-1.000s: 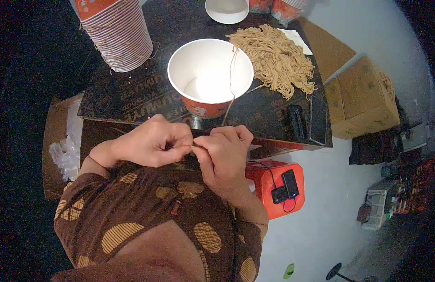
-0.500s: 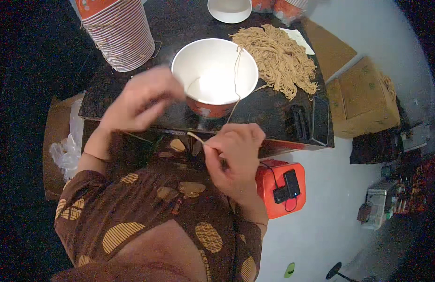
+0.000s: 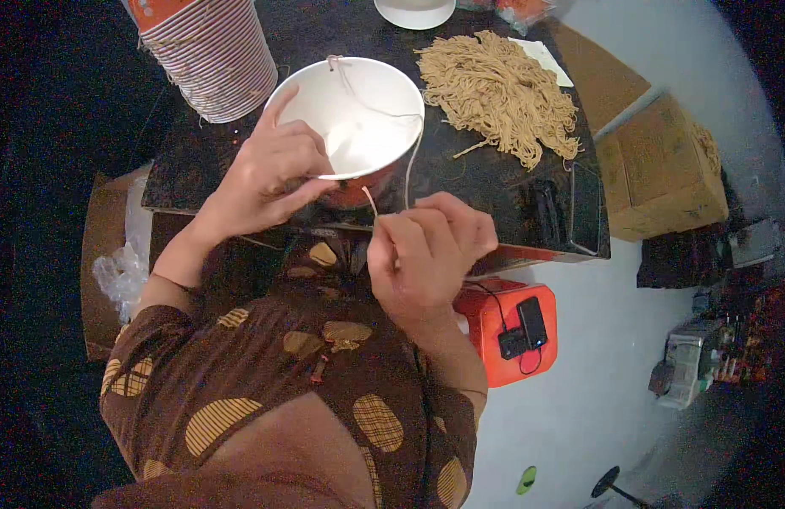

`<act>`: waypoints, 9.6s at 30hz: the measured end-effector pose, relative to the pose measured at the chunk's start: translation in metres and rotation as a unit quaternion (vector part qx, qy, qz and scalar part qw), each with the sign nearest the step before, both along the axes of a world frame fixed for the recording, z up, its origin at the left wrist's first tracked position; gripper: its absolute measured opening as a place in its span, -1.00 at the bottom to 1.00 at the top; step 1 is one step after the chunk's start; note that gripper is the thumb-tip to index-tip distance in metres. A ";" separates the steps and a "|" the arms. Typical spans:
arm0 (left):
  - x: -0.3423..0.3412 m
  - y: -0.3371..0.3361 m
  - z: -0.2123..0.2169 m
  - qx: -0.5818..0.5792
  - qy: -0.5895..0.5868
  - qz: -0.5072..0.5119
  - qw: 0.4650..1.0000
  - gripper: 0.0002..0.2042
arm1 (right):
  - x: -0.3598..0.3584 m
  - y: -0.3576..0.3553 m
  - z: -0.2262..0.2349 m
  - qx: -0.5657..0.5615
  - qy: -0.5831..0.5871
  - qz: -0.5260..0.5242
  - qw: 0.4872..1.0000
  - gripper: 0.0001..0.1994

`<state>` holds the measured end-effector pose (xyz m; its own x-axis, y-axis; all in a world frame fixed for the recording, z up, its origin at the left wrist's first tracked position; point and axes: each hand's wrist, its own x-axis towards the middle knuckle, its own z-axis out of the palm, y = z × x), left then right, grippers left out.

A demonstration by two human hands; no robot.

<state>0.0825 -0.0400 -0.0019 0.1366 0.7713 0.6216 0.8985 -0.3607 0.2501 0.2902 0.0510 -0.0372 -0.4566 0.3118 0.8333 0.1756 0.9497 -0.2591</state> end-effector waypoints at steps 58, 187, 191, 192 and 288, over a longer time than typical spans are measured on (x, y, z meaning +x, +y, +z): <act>-0.018 0.055 0.039 -0.425 -0.122 -0.106 0.890 -0.86 | -0.027 0.011 -0.023 0.014 -0.024 -0.026 0.999 -0.81; 0.006 0.033 0.011 -0.191 -0.315 -0.027 0.929 -0.95 | -0.034 0.019 -0.003 0.028 0.034 -0.026 0.999 -0.78; 0.006 0.035 0.013 -0.208 -0.326 -0.025 0.922 -0.97 | -0.035 0.017 -0.015 0.036 0.066 -0.003 0.997 -0.75; 0.007 0.036 0.014 -0.207 -0.327 -0.024 0.922 -0.97 | -0.035 0.017 -0.016 0.047 0.068 0.005 0.997 -0.74; 0.010 0.006 0.019 -0.081 -0.141 -0.008 0.987 -0.92 | -0.041 0.022 -0.001 0.045 0.003 0.051 0.998 -0.87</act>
<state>0.0929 -0.0345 0.0170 -0.0106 0.8631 0.5049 0.7789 -0.3095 0.5454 0.2495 0.0728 -0.0385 -0.4773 0.1868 0.8586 0.0749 0.9822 -0.1721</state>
